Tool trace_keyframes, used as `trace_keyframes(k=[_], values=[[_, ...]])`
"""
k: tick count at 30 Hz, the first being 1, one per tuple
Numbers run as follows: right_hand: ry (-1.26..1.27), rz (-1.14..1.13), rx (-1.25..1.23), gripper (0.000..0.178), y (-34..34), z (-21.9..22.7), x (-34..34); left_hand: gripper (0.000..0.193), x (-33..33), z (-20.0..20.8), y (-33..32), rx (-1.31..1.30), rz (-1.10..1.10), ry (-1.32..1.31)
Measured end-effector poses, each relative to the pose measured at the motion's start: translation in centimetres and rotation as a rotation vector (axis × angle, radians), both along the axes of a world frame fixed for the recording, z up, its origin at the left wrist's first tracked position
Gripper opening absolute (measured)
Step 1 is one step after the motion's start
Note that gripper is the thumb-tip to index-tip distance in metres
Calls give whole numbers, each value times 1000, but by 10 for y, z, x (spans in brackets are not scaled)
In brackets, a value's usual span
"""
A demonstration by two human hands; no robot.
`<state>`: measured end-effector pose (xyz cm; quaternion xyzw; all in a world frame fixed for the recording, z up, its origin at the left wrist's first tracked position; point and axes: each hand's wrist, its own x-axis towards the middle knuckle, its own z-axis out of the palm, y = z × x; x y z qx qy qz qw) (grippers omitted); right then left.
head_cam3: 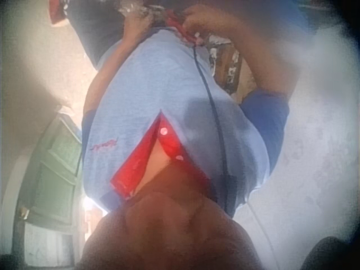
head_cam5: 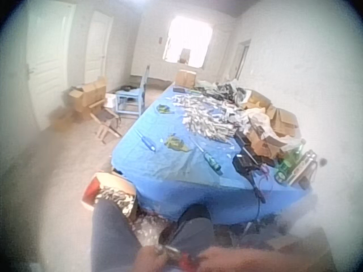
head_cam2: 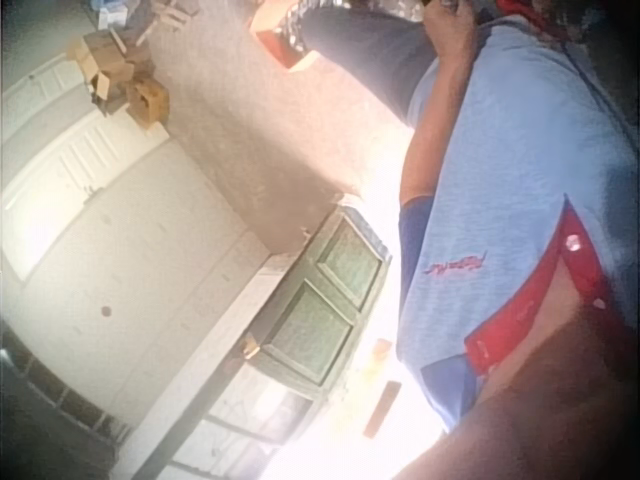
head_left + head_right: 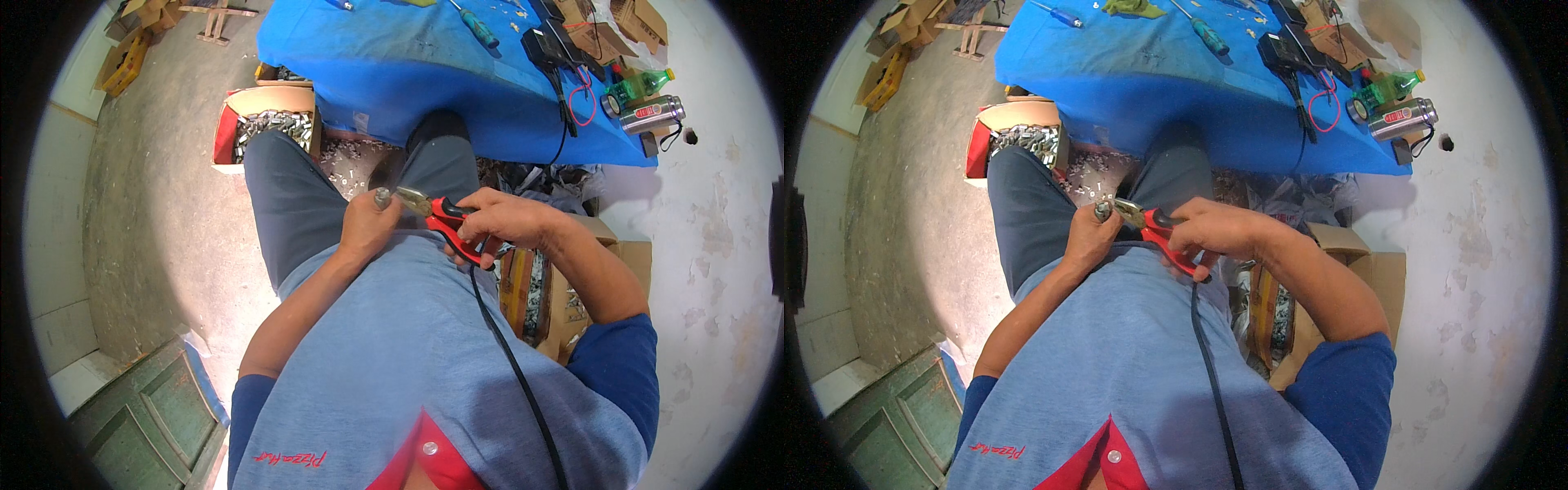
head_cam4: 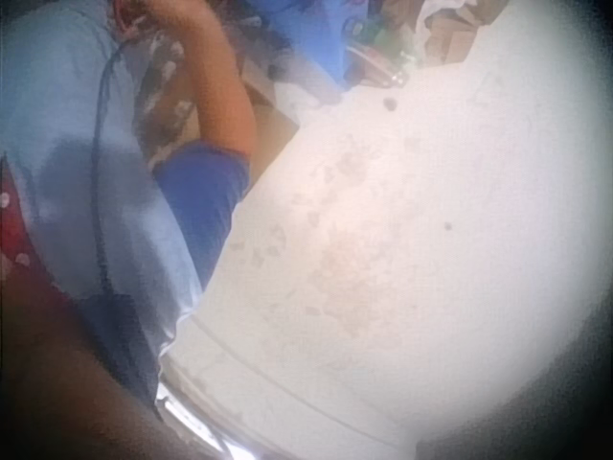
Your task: The person uses pliers to crimp a metal component held in their hands and then uses a screwdriver to tighten a screw on the part on a blue table.
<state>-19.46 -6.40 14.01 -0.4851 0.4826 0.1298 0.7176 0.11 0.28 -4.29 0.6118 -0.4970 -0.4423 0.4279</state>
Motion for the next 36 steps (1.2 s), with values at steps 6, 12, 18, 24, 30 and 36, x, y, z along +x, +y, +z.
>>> trace_keyframes(k=[6, 12, 18, 24, 30, 36], values=[[-34, 63, 53, 32, -1, -13, -6, 23, -1, 1, -2, 21, -21, 60], [-1, -3, 76, 26, -1, -13, 1, 18, -4, 9, 1, -89, -8, 80], [-20, -22, 54, 27, -4, -5, 0, 14, -4, 15, 3, -78, -43, -29], [-28, -1, 68, 26, -2, -6, -3, 17, -2, -6, 0, -49, -4, -24], [-12, 20, 73, 26, -1, -14, -4, 27, -5, 15, 1, -73, 11, 46], [-8, 1, 93, 25, -1, -12, 1, 27, -4, 9, 1, -94, 29, 22]])
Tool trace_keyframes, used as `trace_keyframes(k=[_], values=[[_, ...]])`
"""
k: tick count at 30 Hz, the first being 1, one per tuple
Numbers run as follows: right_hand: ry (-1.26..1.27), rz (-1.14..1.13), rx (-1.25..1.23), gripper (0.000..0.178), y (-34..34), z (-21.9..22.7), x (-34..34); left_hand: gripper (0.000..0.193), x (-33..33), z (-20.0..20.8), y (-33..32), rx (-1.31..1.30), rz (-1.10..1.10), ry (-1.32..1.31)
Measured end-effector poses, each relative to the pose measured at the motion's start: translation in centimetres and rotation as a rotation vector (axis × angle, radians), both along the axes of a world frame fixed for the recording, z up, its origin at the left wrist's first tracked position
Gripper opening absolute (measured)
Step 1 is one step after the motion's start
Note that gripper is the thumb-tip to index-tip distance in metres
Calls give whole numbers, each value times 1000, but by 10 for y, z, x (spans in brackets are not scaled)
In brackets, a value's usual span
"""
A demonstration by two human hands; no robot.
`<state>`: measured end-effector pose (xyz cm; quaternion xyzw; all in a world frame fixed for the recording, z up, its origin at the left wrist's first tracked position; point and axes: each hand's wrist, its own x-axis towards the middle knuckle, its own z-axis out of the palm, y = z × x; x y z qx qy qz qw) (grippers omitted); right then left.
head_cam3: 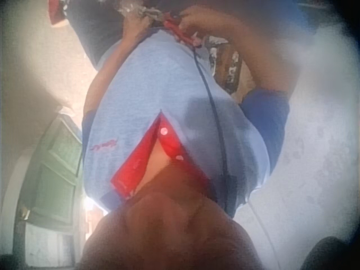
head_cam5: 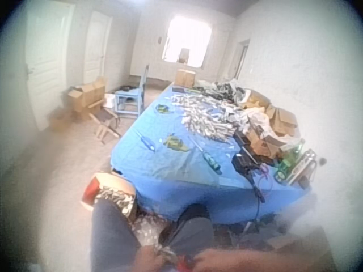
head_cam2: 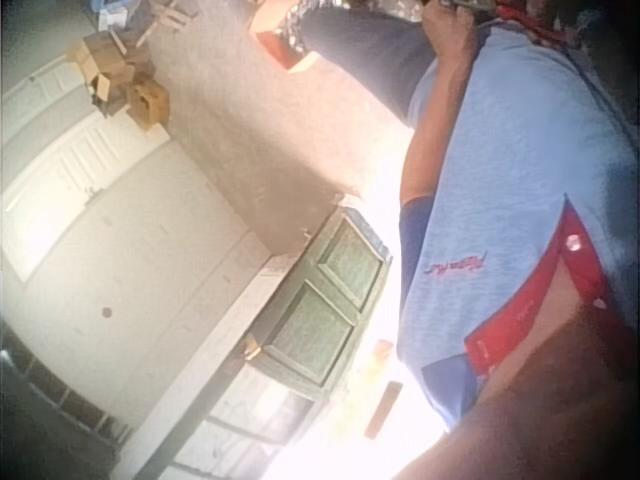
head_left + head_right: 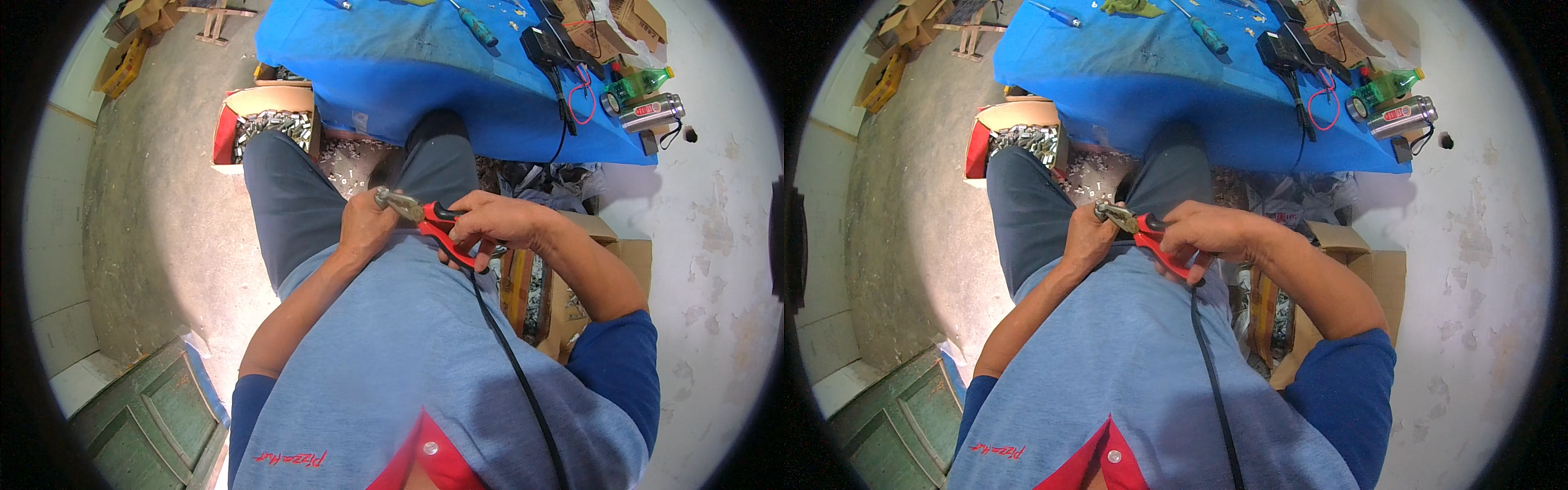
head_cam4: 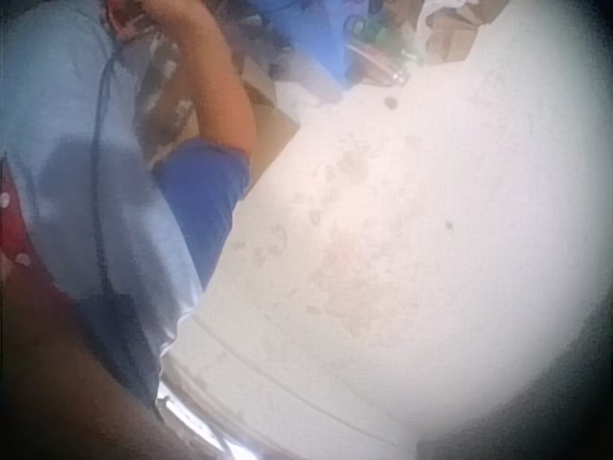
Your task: The person uses pliers to crimp a metal component held in their hands and then uses a screwdriver to tighten a screw on the part on a blue table.
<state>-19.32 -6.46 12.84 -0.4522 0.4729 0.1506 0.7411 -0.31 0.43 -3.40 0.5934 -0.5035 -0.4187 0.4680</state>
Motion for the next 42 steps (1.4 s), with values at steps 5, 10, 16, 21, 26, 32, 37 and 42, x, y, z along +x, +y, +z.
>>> trace_keyframes(k=[5, 10, 16, 21, 26, 32, 37, 42], values=[[-17, -10, 21, 28, -1, -1, -4, 26, 0, 3, 0, -15, 1, -59], [-22, -24, 42, 30, -2, -2, -5, 25, 0, 5, 0, -28, 3, -108], [-48, -57, 68, 30, -2, -4, -8, 25, 0, 4, 1, -25, 4, -145], [-33, -38, 50, 30, -2, -1, -8, 27, 0, 5, 1, -8, -10, -193], [-32, -35, 50, 30, 0, 0, -8, 22, 0, 9, 1, 6, -32, -174], [-47, -47, 49, 30, -1, -1, -11, 14, 0, 10, 2, 39, -70, -62], [-39, -27, 34, 30, -2, 0, -9, 14, 1, 12, 2, 53, -79, -82], [-50, -33, 33, 30, -1, 0, -10, 15, 0, 8, 2, 18, -66, -71]])
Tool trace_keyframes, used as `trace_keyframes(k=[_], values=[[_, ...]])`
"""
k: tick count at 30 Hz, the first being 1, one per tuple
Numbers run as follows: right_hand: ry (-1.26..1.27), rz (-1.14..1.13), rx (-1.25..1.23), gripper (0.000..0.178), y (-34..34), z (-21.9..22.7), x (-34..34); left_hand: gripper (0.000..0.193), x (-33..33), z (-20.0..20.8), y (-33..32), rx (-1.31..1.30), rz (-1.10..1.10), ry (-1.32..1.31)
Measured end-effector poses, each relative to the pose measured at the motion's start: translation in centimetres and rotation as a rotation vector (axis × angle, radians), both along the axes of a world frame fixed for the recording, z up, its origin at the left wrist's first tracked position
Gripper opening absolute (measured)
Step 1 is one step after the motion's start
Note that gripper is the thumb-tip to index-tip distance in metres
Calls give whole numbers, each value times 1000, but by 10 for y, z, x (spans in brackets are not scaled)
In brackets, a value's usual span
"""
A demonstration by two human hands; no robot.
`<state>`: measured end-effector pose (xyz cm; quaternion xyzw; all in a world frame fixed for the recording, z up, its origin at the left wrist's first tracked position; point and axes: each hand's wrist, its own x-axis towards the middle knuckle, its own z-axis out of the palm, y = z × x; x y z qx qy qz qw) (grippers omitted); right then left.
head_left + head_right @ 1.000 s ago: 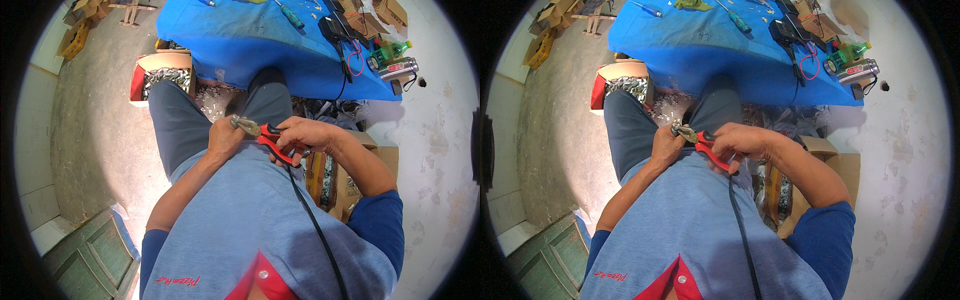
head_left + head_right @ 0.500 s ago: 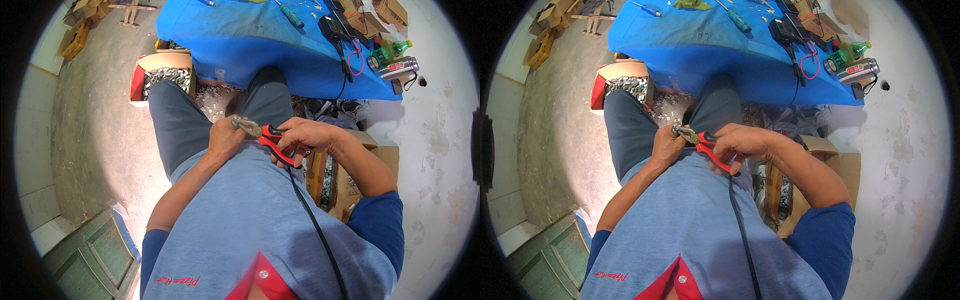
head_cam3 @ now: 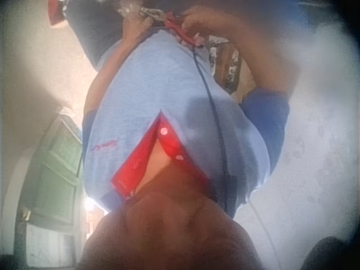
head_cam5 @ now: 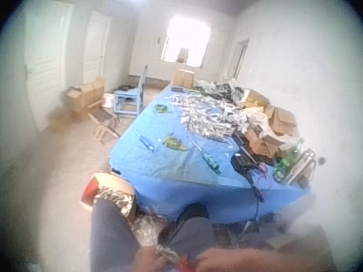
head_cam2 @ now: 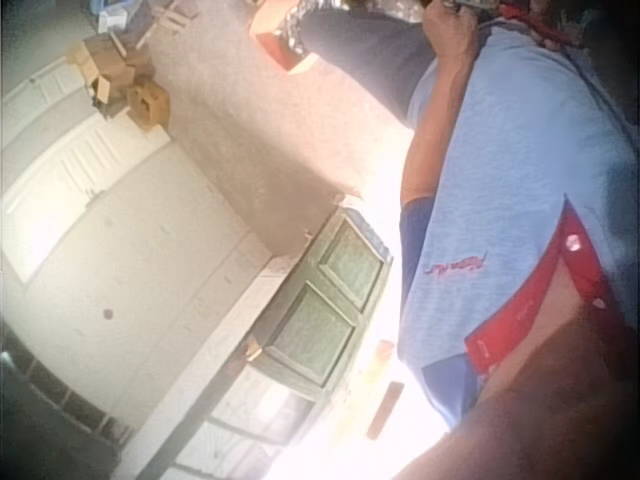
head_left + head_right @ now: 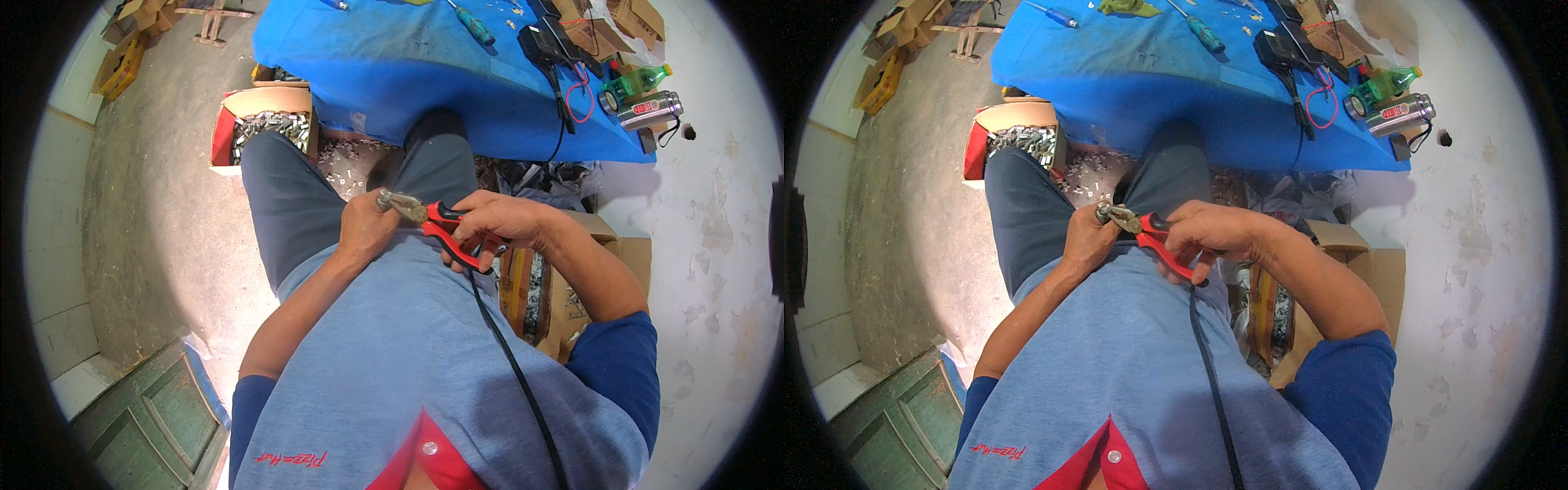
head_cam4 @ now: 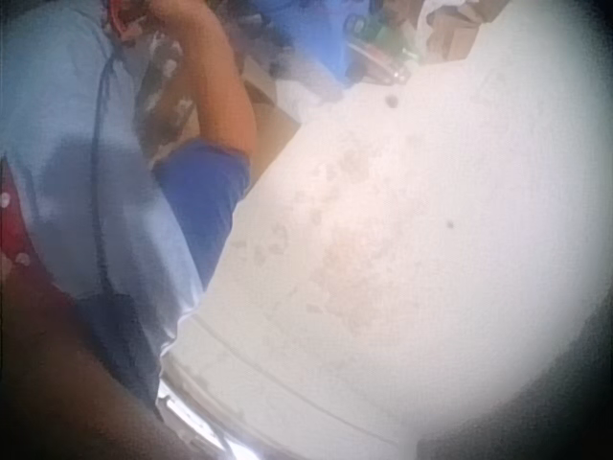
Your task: The person uses pliers to crimp a metal component held in their hands and then uses a screwdriver to tighten a screw on the part on a blue table.
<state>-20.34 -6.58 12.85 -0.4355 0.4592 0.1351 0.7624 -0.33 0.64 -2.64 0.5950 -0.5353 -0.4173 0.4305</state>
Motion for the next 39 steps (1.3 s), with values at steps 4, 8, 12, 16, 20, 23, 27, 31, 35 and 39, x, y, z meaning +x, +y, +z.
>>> trace_keyframes(k=[4, 8, 12, 16, 20, 23, 27, 31, 35, 39], values=[[8, -3, 2, 30, 1, -1, 0, 16, 1, 1, -1, 29, -3, -42], [25, -7, 6, 30, 1, 1, 1, 18, 1, -4, -1, -48, 3, -77], [0, 9, -33, 32, -2, -2, -3, 23, -1, 1, 0, -26, -49, 35], [-22, -57, -118, 39, -3, -1, -3, 29, 2, -4, -3, 61, -151, 206], [-10, -68, -388, 29, 10, -2, 1, 32, 11, 8, -5, 360, -170, 514], [18, 44, -518, 30, 19, -3, 1, 33, 16, 14, -4, 430, -246, 744], [37, 144, -889, 38, 33, -13, 2, 35, 19, 9, -4, 457, -285, 816], [119, 199, -1366, 49, 38, -34, -3, 35, 19, 9, -3, 452, -296, 774], [154, 229, -1492, 49, 38, -45, -9, 36, 18, 10, -2, 429, -290, 746], [24, 270, -805, 47, 28, -31, -11, 34, 14, 10, -1, 359, -248, 650]])
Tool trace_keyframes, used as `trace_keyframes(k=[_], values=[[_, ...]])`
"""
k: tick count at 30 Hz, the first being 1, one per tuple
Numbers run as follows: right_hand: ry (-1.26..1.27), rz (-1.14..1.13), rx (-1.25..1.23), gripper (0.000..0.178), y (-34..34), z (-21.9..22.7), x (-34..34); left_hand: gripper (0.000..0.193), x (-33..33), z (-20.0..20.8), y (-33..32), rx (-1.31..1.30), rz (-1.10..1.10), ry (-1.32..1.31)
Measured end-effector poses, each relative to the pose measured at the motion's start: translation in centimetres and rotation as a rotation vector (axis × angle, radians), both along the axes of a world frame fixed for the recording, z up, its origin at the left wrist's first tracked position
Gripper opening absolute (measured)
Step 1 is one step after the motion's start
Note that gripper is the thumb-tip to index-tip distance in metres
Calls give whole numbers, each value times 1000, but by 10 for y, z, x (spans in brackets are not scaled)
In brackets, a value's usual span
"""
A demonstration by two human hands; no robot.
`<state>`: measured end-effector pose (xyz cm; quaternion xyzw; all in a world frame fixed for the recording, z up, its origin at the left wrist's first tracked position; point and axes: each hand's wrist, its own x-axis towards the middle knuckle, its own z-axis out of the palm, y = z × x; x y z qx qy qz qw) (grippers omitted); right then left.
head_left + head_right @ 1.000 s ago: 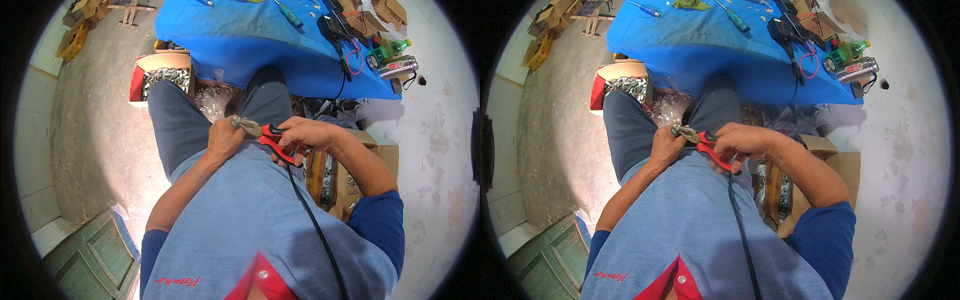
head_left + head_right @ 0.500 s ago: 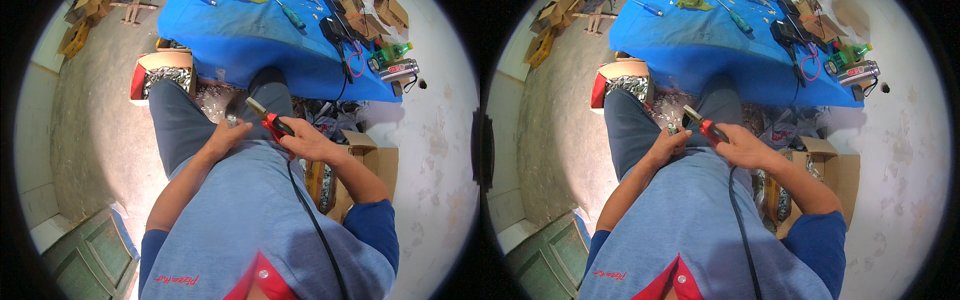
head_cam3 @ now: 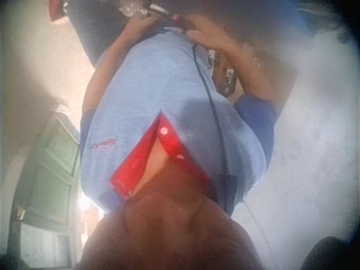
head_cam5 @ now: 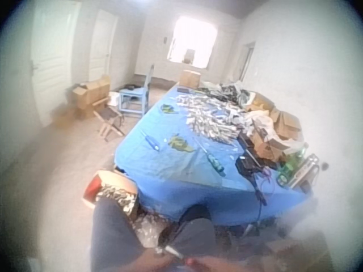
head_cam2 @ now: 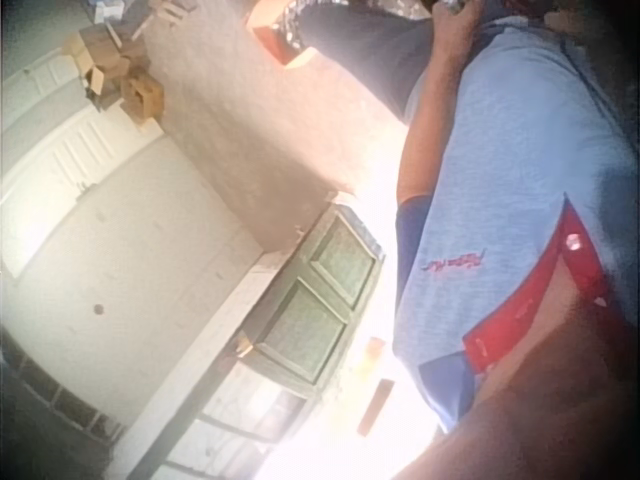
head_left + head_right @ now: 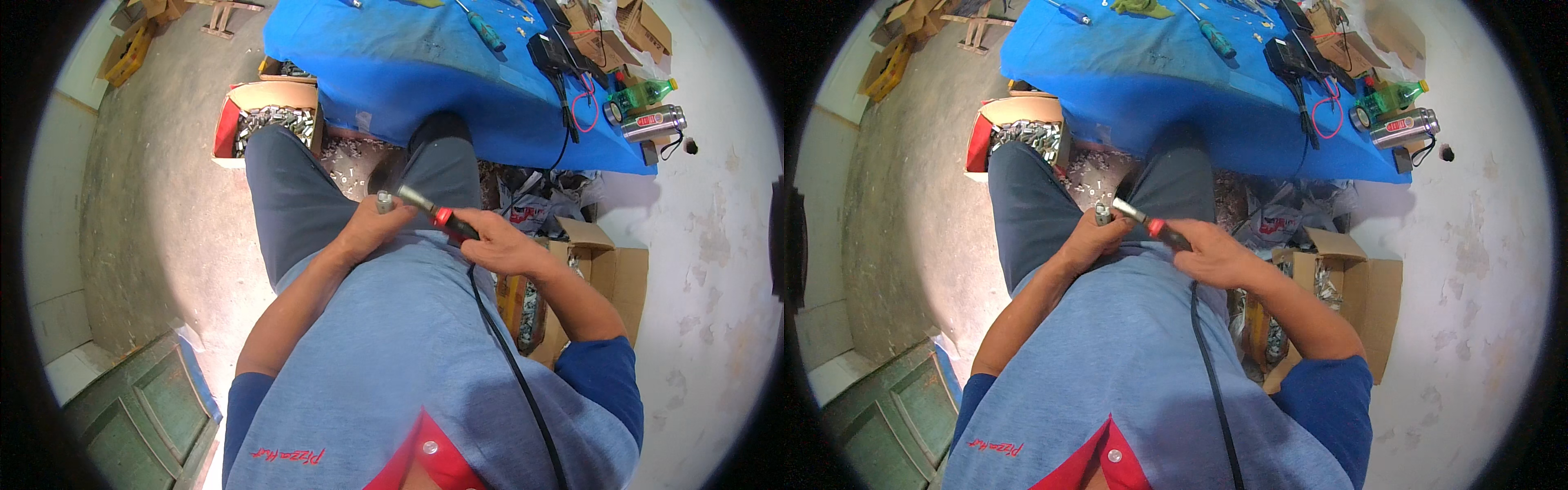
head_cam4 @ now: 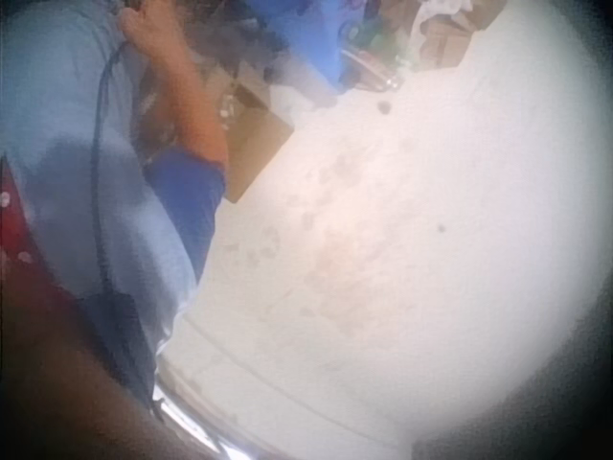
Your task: The person uses pliers to crimp a metal component held in their hands and then uses a screwdriver to tighten a screw on the part on a blue table.
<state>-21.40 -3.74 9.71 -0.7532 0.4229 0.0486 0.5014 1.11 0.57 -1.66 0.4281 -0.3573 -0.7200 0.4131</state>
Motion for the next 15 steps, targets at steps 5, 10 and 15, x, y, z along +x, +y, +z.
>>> trace_keyframes(k=[5, 10, 15], values=[[-5, -88, 547, 37, -3, 14, -1, 27, -5, -5, -1, -117, 20, -185], [23, -188, 649, 29, -12, 20, 1, 20, -1, 5, 0, -150, -42, -180], [80, -204, 677, 31, -18, 33, 7, 22, -2, 10, 1, -167, -69, -201]])
